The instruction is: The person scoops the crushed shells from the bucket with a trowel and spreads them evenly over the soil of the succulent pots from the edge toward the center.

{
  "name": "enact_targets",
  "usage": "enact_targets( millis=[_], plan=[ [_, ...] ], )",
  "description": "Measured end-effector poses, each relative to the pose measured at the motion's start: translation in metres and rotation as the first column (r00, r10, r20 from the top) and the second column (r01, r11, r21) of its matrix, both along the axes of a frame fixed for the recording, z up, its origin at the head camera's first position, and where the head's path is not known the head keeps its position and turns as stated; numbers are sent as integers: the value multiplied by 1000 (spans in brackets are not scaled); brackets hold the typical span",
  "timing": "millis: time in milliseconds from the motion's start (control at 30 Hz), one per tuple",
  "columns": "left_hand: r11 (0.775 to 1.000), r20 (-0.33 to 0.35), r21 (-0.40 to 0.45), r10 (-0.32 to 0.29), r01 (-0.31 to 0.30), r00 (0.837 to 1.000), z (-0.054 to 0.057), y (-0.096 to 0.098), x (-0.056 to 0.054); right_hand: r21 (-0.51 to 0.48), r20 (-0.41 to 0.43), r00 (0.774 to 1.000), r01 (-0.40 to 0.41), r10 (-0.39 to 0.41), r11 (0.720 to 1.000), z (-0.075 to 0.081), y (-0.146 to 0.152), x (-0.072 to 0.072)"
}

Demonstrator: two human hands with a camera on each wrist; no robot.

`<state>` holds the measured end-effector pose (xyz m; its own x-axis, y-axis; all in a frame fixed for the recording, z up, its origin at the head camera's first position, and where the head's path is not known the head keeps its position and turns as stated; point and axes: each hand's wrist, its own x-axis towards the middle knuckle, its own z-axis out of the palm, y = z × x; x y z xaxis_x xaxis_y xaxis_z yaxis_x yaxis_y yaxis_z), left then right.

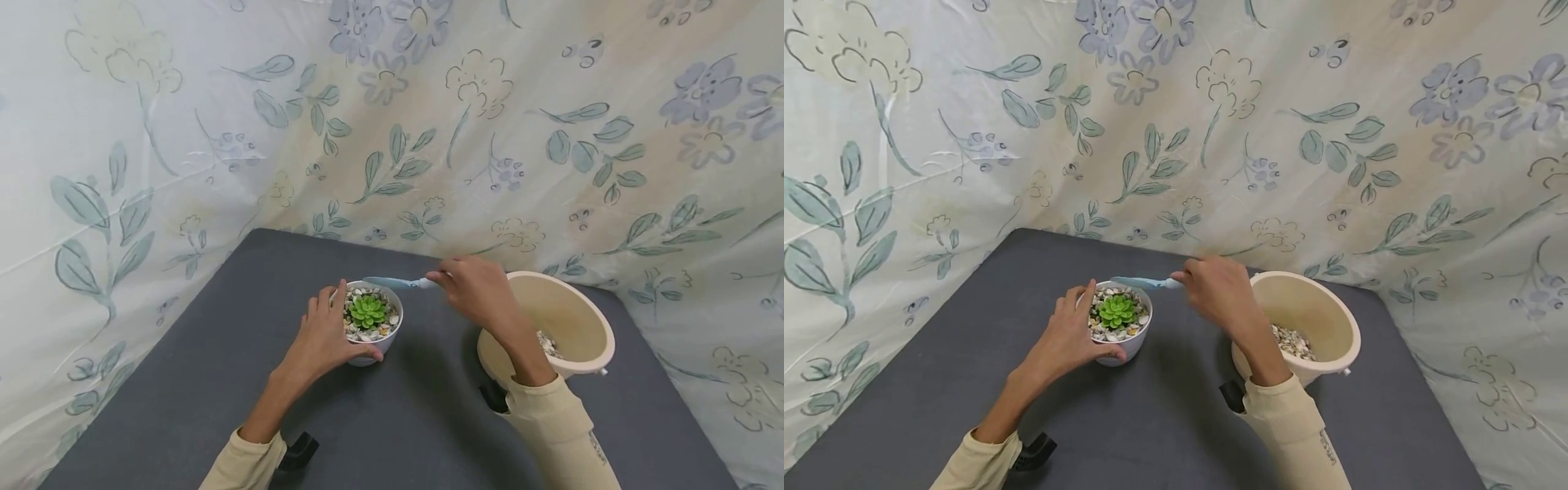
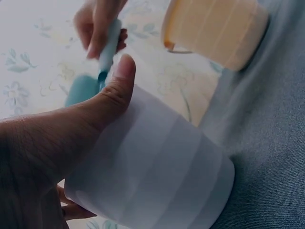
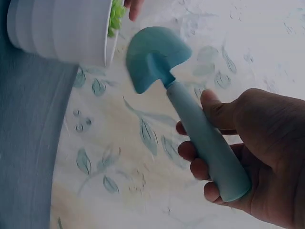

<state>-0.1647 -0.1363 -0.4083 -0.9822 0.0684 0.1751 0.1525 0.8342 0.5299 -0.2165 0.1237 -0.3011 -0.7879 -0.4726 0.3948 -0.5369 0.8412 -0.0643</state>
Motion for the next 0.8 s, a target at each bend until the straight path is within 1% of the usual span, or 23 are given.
enact_targets(
  millis=[67,133,233,300,333,400,500,567,667,800],
  plan=[
    [1000,-15,-10,-5,5,1000,-1,0,0,-47,-51,999,6,-8,999,0,16,7],
    [1000,-35,-23,-12,11,999,-2,0,-1,-87,-120,992,15,-25,996,2,36,15],
    [999,-47,-40,-24,22,999,-3,-1,-2,-118,-217,974,46,-71,992,8,71,27],
    [999,-48,-39,-36,34,998,-2,-3,-2,-130,-266,959,66,-99,989,13,95,35],
    [998,-47,-40,-41,39,998,-2,-4,-3,-129,-287,951,79,-113,988,16,106,38],
    [998,-47,-37,-49,48,998,-1,-7,-4,-124,-301,943,109,-141,986,20,128,42],
    [998,-43,-27,-58,57,997,0,-11,-5,-96,-273,942,175,-195,980,23,153,45],
    [998,-40,-20,-63,62,997,-1,-14,-7,-61,-229,948,212,-220,975,20,163,43],
    [997,-32,-19,-71,70,997,-2,-17,-10,18,-192,958,219,-212,975,9,169,36],
    [997,-13,-16,-74,74,997,-3,-20,-13,126,-110,979,185,-171,975,-11,161,22]
  ],
)
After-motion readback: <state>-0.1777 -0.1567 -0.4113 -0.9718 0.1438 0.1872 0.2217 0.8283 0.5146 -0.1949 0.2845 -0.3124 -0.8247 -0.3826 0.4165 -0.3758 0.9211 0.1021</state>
